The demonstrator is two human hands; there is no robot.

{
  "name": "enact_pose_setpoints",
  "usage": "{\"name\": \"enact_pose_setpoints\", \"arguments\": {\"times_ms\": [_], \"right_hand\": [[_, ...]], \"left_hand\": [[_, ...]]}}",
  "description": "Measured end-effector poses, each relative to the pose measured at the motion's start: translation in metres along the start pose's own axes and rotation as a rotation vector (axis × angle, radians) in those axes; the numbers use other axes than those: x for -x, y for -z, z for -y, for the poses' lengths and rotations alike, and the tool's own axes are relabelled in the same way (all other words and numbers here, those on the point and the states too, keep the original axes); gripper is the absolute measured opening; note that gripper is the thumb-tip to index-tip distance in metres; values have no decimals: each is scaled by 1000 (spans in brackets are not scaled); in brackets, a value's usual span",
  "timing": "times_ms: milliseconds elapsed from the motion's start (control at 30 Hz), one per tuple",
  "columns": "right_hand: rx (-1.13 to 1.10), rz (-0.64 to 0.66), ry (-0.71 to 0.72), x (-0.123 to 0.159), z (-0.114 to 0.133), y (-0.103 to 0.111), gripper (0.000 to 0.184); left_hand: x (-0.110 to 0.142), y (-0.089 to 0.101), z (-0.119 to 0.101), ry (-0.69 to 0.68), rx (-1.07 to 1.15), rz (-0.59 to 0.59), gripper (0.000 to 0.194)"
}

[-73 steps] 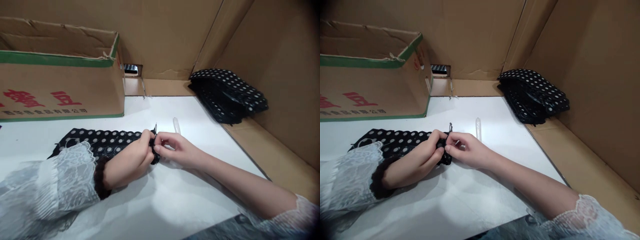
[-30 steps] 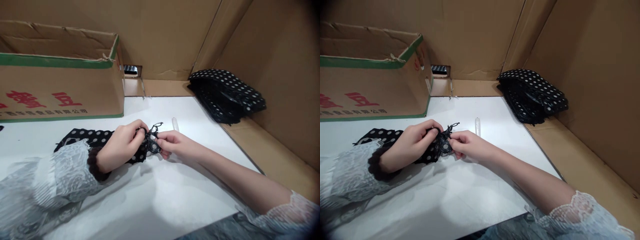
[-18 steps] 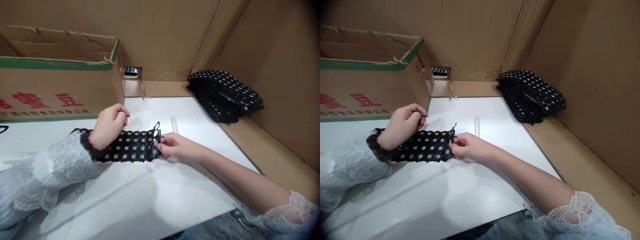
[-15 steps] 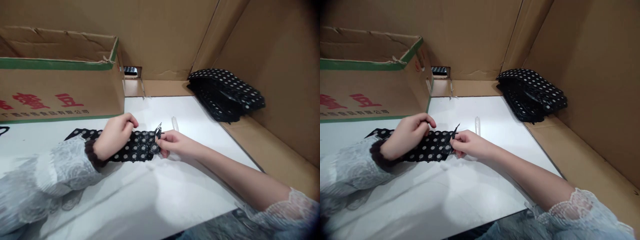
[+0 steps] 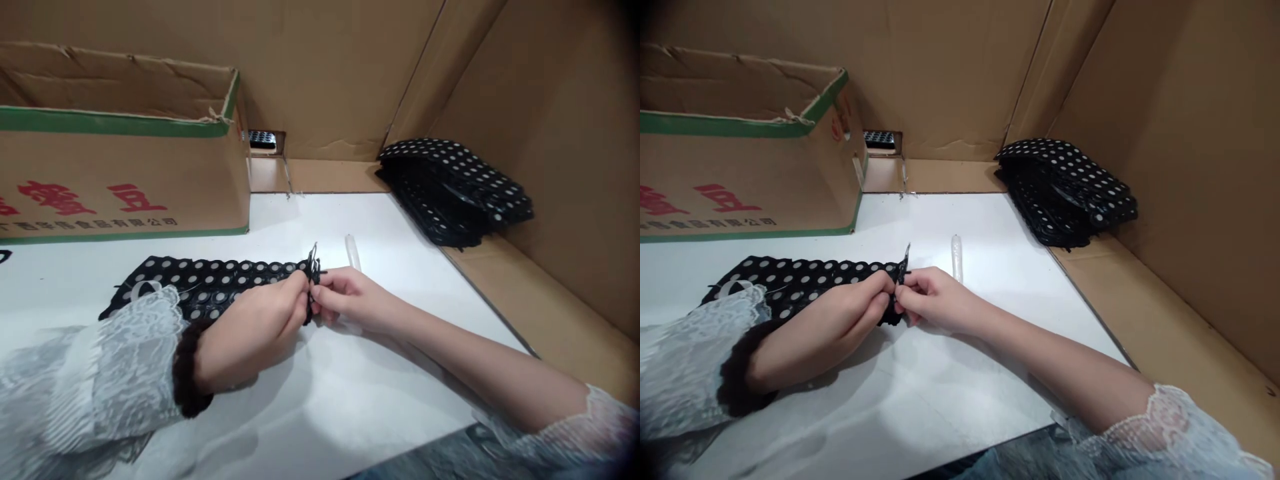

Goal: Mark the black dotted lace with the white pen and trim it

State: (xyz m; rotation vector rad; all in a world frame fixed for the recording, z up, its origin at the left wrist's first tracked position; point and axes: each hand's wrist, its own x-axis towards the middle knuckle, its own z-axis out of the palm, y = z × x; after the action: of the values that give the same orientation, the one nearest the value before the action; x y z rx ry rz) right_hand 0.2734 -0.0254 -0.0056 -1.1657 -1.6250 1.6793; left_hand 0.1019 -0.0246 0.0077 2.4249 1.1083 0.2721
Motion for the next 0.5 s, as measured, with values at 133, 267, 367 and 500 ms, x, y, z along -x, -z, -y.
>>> {"name": "enact_pose_setpoints", "arguments": {"times_ms": [133,267,367,500], "right_hand": [[10,-4,68,0,1,2,18],[106,-8,64,-3,3,16,25],[234,52,-38,-3,6,31,20],[449,108,-65,3,14,46,21]], "left_hand": [[-3,0,4,-12,152,-96,15],[-13,9,24,131,311,-291,17],[-21,26,40,228,527,-486,13],[-22,55,47,127,557,-536,18]]}}
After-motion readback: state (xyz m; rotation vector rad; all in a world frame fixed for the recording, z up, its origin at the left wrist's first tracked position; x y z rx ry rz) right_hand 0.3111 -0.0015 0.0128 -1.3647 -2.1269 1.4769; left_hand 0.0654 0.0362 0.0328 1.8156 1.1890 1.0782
